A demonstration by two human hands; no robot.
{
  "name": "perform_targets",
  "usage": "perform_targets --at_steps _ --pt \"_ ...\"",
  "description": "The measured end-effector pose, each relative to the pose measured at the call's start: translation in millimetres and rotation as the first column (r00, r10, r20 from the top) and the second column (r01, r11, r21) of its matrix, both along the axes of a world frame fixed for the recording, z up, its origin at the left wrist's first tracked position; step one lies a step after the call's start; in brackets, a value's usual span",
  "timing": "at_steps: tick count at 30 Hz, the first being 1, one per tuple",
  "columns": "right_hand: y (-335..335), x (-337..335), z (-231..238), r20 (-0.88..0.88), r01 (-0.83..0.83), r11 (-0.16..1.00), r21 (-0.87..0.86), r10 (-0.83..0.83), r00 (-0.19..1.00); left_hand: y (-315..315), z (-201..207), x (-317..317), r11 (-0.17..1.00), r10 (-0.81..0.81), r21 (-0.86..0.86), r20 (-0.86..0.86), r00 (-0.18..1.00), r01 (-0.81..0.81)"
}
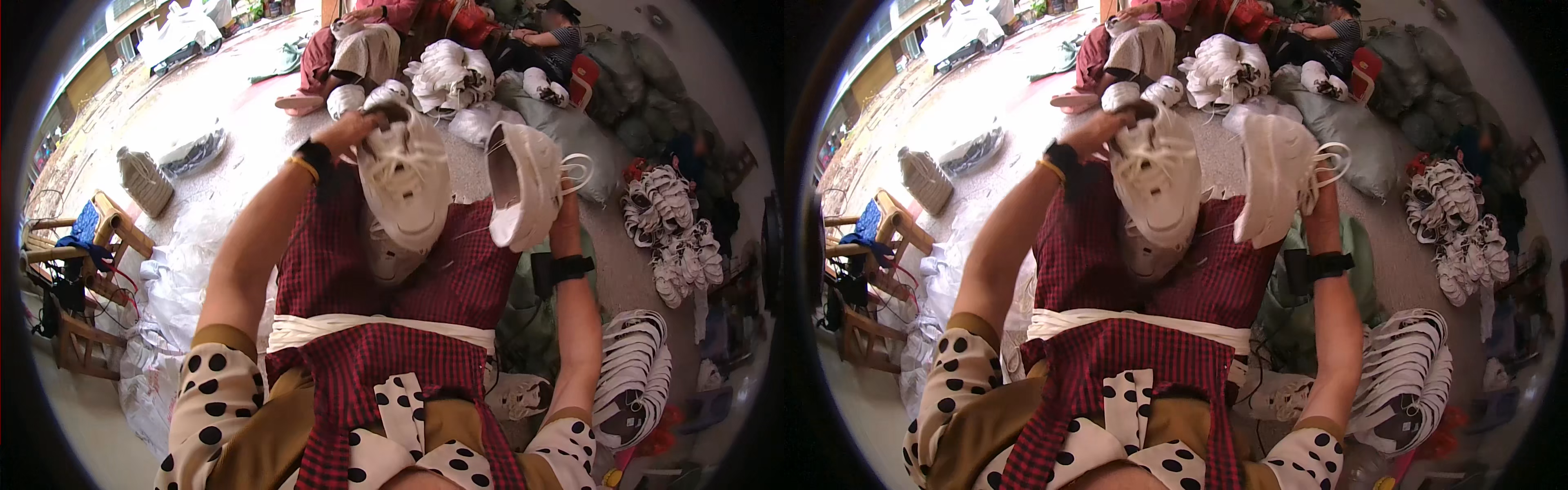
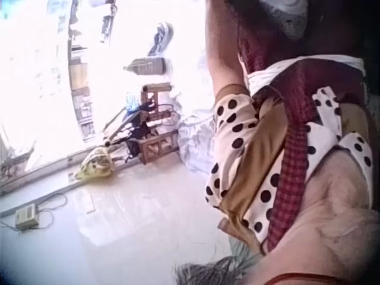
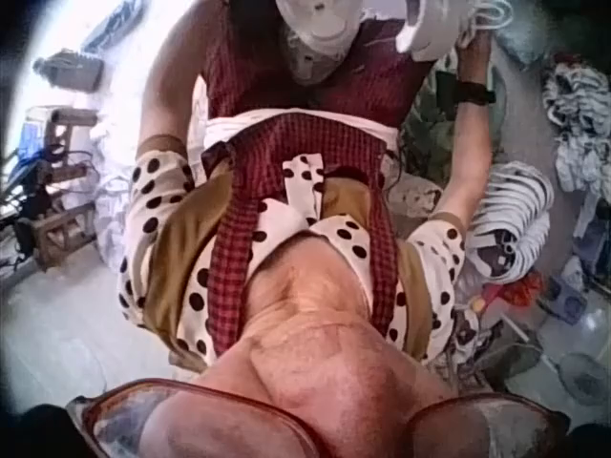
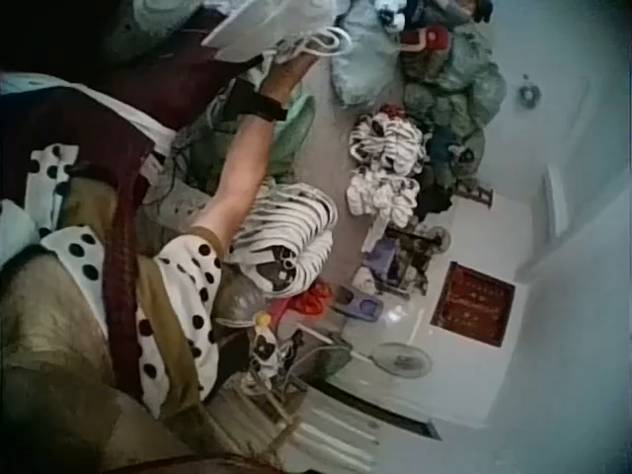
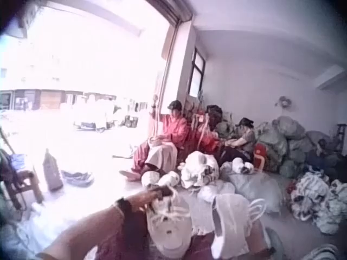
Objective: Lacing white athletic shoe uppers by hand while sitting on the floor.
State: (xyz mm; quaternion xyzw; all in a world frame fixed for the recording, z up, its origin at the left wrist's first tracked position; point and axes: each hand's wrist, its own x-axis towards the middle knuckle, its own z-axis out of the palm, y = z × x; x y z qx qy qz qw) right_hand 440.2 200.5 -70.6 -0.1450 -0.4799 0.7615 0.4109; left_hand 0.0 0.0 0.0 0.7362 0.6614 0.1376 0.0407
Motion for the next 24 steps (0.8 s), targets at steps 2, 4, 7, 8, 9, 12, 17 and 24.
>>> perform_targets --at_steps 2,4,7,8,9,12,17,24 --pt "-17 2 17 -0.05 0.011 1.0 -0.024 -0.012 0.999 -18 10 7 0.997 -0.014 0.078 0.022 1.0 0.012" --pt "-30 2 27 -0.057 0.035 0.998 -0.047 -0.038 0.998 -24 18 4 0.995 0.007 0.095 0.241 0.971 -0.031" --pt "-36 -7 38 0.002 0.158 0.984 -0.081 -0.158 0.987 4 19 24 0.914 0.37 -0.4 0.74 0.561 -0.075" --pt "-36 -15 38 0.008 0.174 0.984 0.027 -0.175 0.985 7 -3 39 0.966 0.163 -0.259 0.555 0.815 -0.016" --pt "-38 -20 39 0.031 0.22 0.968 0.117 -0.225 0.974 11 -25 53 0.99 0.013 -0.133 0.375 0.927 0.041" --pt "-59 -35 46 0.134 0.177 0.899 0.4 -0.249 0.959 16 -91 84 0.973 0.177 -0.204 0.356 0.918 -0.109" --pt "-102 -83 61 0.335 -0.058 0.515 0.855 -0.464 0.82 35 -114 43 0.955 0.018 -0.278 0.414 0.91 0.107" --pt "-118 -97 41 0.519 -0.371 0.423 0.827 -0.32 0.792 -3 -78 40 0.913 0.203 -0.378 0.749 0.63 0.154"
